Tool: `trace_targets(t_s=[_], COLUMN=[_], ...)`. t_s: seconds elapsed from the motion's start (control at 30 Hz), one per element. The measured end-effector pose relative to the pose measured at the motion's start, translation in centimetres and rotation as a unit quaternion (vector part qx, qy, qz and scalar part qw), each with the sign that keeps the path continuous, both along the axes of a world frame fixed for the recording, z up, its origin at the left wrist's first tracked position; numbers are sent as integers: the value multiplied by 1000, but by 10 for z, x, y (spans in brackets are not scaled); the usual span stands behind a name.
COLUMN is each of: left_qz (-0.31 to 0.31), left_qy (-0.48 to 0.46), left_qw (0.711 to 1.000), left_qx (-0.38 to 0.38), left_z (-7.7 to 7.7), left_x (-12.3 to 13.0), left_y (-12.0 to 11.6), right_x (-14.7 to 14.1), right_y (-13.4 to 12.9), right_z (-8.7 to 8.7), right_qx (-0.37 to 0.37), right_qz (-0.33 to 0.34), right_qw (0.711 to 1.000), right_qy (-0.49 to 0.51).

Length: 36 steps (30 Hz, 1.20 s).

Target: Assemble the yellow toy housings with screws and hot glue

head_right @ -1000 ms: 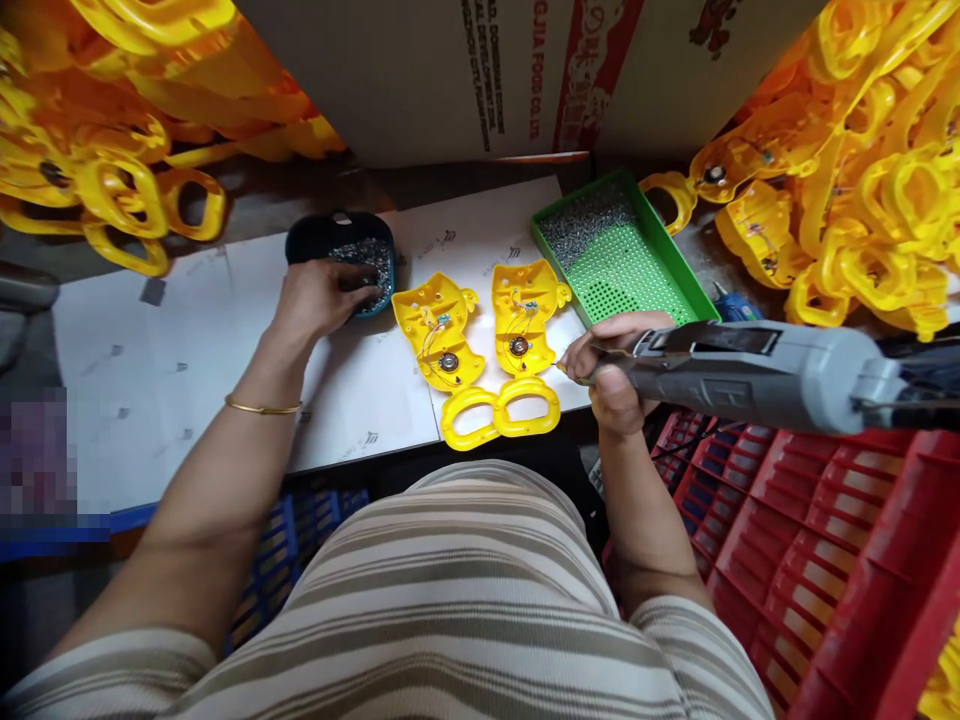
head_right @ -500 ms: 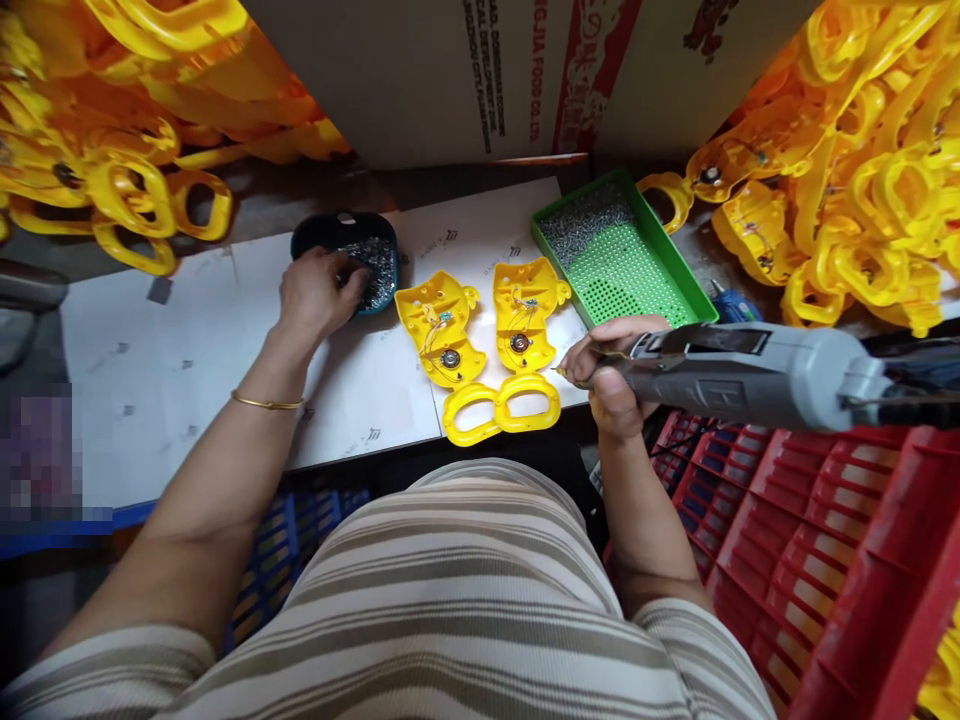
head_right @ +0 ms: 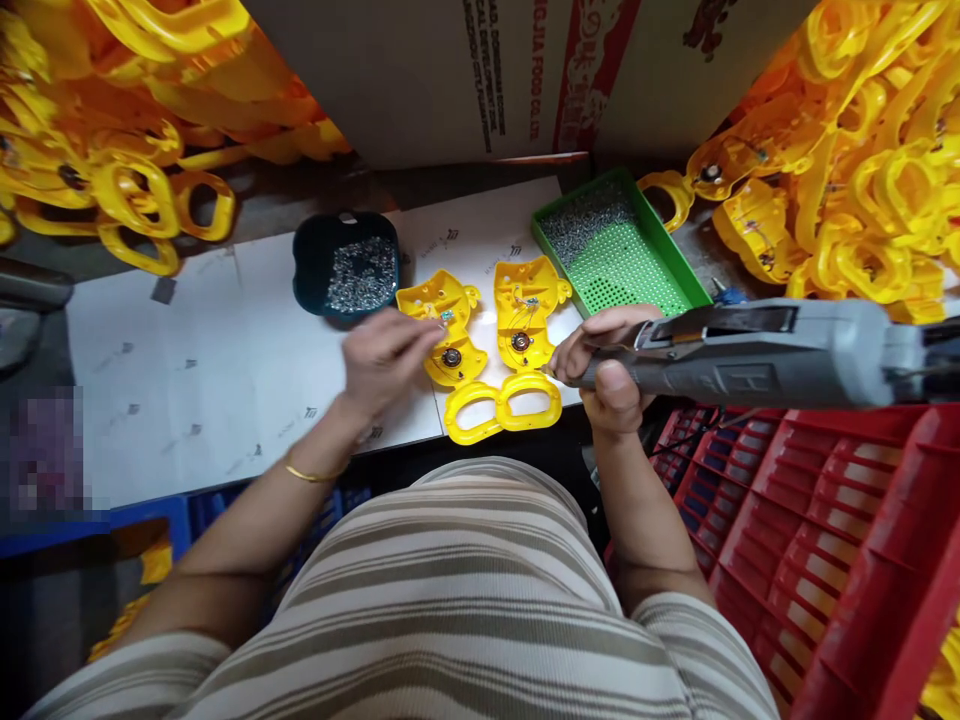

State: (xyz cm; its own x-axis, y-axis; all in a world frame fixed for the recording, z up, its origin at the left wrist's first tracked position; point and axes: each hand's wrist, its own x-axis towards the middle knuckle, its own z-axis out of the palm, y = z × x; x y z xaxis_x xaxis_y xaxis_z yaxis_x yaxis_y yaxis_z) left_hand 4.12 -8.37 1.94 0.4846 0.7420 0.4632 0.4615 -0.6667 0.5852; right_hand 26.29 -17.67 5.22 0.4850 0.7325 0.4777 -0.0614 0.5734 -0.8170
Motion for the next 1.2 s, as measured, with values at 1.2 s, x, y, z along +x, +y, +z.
trace_targets(t_s=[1.2], left_qz=[-84], left_qy=[-59], left_qw=[989], left_qx=[-105], left_z=[-29], left_x=[33], left_y=[-68], right_x=[-27], right_y=[-1], right_z=[14], right_qx=[26], right_qz=[128], right_qw=[990], right_qy=[61])
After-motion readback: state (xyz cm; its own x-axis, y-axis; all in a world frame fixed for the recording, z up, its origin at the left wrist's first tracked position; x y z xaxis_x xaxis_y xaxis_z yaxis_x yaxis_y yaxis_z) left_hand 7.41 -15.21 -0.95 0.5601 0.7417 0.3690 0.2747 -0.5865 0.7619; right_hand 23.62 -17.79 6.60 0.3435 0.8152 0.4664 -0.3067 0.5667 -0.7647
